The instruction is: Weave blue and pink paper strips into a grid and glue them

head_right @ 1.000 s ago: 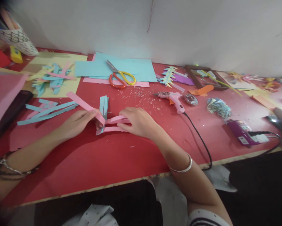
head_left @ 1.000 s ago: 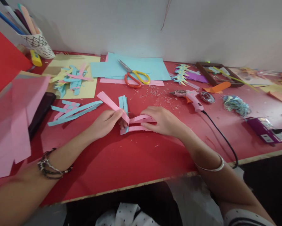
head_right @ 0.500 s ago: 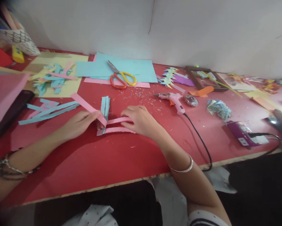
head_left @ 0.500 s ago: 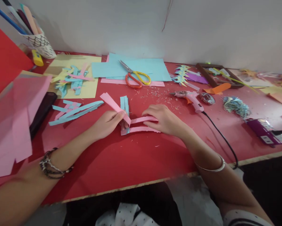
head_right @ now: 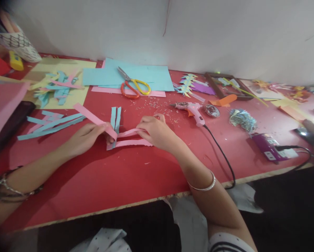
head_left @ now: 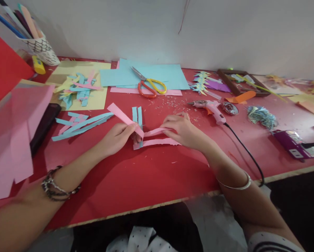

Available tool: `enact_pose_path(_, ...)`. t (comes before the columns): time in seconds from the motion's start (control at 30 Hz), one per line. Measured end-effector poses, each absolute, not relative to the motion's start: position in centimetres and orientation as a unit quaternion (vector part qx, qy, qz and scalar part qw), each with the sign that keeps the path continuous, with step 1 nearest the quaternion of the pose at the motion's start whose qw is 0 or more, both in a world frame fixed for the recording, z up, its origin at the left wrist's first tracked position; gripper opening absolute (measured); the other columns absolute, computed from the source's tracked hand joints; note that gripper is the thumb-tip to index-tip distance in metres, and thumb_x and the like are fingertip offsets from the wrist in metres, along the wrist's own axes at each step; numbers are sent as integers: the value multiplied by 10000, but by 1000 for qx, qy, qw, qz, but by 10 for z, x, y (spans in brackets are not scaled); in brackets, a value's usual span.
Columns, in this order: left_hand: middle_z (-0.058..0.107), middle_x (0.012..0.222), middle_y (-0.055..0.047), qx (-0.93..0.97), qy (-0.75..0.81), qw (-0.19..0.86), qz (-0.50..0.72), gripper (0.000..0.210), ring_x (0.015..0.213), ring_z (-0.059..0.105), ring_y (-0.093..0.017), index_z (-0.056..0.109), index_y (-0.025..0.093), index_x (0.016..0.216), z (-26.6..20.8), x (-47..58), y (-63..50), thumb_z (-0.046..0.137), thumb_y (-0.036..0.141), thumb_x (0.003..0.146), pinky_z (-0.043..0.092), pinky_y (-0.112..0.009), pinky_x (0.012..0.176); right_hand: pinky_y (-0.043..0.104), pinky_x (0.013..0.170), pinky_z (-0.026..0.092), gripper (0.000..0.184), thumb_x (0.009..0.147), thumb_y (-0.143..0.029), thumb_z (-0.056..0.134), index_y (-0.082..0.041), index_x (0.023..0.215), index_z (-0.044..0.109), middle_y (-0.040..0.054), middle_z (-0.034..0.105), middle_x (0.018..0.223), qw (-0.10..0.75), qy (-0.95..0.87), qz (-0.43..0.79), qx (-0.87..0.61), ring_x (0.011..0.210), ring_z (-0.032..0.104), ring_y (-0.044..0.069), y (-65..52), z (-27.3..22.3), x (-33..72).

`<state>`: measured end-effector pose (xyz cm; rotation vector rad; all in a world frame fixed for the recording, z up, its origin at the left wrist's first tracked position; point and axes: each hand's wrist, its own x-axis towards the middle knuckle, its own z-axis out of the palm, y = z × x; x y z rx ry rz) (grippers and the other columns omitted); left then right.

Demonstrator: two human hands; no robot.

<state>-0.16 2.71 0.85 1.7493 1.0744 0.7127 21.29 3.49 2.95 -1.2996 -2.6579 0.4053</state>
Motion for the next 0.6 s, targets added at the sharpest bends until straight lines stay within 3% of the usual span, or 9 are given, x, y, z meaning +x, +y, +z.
enact_pose_path(0.17,608,519,-5,702,439,482,287,397,521,578,-122,574,182,596,7,-1,28,278,304,830,470,-211,578,397,838,248,256,879,-182,364,-160,878,620,64,608,890,70,-879,135,-452,827,526,172,34,31,211)
enact_pose_path(0.33,609,551,-19,697,447,491,270,369,519,575,-134,557,174,591,10,-1,27,295,299,818,464,-233,570,292,710,374,324,838,-223,433,-167,1151,492,47,613,908,202,-830,275,-441,730,529,130,32,28,208)
enact_pose_path(0.5,596,537,-18,692,444,501,272,347,497,564,-130,550,162,599,12,1,27,307,288,812,463,-237,568,230,710,420,160,800,-190,468,-174,929,561,21,616,936,309,-755,438,-377,800,553,97,31,22,200)
enact_pose_path(0.6,605,541,-23,684,450,507,271,347,501,569,-133,539,165,593,12,1,27,304,297,811,467,-237,570,230,708,440,160,793,-212,495,-175,936,558,20,616,936,341,-703,515,-352,782,564,89,31,19,197)
